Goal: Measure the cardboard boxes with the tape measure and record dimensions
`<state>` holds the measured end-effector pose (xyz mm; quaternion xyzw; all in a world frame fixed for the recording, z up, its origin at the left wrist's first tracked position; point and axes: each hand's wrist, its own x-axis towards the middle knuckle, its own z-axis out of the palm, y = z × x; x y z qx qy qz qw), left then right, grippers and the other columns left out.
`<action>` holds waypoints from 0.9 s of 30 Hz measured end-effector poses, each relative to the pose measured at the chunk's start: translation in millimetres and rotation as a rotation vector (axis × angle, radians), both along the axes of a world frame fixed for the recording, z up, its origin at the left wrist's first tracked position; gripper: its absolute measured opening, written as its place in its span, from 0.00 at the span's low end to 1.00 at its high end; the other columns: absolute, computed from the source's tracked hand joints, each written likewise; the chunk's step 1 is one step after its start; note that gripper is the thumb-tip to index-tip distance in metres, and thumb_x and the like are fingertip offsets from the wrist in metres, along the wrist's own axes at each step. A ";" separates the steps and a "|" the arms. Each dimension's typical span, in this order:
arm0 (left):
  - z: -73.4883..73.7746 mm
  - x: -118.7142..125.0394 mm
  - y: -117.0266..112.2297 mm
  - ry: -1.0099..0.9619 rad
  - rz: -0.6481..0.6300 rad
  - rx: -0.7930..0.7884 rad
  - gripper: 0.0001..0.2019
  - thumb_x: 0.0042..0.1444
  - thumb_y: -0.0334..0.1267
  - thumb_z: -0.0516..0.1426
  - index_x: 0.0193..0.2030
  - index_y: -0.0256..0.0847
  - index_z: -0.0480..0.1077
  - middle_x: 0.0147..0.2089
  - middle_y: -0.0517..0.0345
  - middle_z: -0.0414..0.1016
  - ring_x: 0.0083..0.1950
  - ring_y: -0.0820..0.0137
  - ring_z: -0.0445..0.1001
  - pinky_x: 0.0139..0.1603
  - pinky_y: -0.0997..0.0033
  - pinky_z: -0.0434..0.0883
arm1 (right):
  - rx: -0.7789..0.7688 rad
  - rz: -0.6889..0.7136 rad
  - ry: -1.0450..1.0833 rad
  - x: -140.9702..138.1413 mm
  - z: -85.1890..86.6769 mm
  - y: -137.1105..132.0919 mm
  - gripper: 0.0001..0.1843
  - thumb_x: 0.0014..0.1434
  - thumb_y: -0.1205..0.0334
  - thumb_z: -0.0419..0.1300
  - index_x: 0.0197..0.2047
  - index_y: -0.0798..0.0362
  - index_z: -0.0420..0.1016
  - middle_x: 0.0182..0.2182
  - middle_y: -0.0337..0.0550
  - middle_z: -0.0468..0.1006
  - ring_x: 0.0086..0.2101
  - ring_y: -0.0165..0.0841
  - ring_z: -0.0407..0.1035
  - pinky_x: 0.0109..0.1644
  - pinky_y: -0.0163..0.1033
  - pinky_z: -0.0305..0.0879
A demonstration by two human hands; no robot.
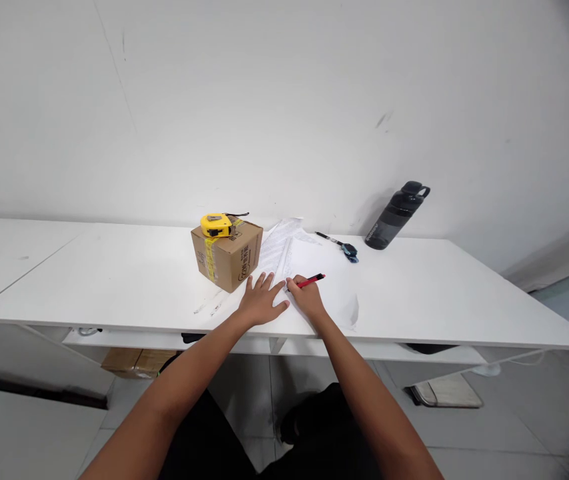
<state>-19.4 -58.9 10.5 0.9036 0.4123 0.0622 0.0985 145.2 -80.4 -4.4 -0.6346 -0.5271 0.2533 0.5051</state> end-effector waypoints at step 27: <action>2.2 -0.6 -0.9 -0.009 -0.004 -0.013 0.35 0.61 0.63 0.41 0.72 0.54 0.47 0.76 0.54 0.40 0.75 0.54 0.36 0.70 0.40 0.35 | -0.015 -0.006 -0.028 -0.3 3.6 -3.0 0.18 0.54 0.51 0.54 0.19 0.49 0.57 0.16 0.33 0.60 0.24 0.31 0.58 0.31 0.37 0.54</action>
